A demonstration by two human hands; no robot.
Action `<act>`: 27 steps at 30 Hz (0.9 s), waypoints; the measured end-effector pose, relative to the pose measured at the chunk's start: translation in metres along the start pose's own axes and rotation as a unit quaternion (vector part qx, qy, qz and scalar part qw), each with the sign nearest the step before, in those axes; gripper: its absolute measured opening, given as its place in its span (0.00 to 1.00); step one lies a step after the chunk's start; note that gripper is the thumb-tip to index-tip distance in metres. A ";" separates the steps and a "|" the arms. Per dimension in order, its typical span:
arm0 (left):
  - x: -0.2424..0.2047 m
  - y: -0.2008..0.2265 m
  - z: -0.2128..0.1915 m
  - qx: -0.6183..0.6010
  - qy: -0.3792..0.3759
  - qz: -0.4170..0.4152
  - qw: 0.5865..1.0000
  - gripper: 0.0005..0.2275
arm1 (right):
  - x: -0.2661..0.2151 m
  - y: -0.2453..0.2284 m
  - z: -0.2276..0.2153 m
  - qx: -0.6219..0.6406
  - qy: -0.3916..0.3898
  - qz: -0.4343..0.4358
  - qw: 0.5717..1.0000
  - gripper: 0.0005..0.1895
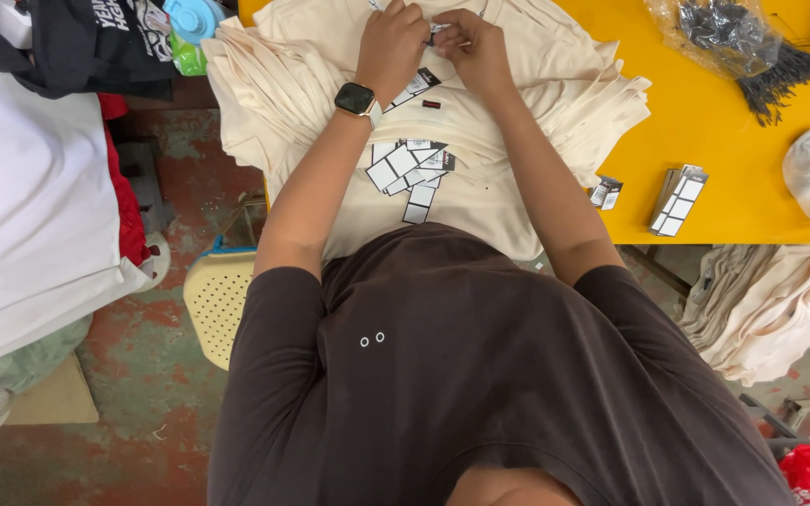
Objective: Attaching tags or stickers to a stack of t-shirts
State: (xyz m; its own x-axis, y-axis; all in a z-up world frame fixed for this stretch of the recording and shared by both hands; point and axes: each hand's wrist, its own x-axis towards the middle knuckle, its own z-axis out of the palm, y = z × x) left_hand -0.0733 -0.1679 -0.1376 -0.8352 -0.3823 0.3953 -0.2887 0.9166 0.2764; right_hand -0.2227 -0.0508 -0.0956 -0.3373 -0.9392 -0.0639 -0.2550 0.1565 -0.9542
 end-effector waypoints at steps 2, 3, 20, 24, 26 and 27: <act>0.000 0.000 -0.001 -0.001 0.000 -0.001 1.000 0.07 | 0.002 0.001 -0.002 0.004 -0.031 0.003 0.999 0.29; 0.000 0.001 0.000 -0.001 -0.009 0.004 1.000 0.06 | 0.003 0.000 -0.001 -0.004 -0.020 -0.023 1.000 0.27; -0.008 -0.010 -0.069 -0.175 -0.043 -0.224 0.958 0.06 | 0.021 0.023 0.008 -0.359 -0.026 -0.103 0.927 0.20; -0.023 -0.006 -0.102 -0.288 -0.180 -0.210 0.917 0.11 | 0.026 0.000 0.005 -0.436 -0.078 -0.119 0.889 0.29; -0.026 0.005 -0.111 -0.314 -0.232 -0.197 0.899 0.13 | 0.027 -0.016 0.006 -0.459 -0.100 -0.093 0.878 0.33; -0.028 0.010 -0.114 -0.342 -0.197 -0.168 0.903 0.15 | 0.027 -0.019 0.009 -0.403 -0.070 -0.092 0.908 0.27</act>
State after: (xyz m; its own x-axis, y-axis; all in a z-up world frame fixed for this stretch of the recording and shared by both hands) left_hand 0.0001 -0.1610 -0.0463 -0.8953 -0.4297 -0.1174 -0.3125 0.4180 0.8530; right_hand -0.2190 -0.0819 -0.0814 -0.1175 -0.9929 -0.0166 -0.8947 0.1131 -0.4322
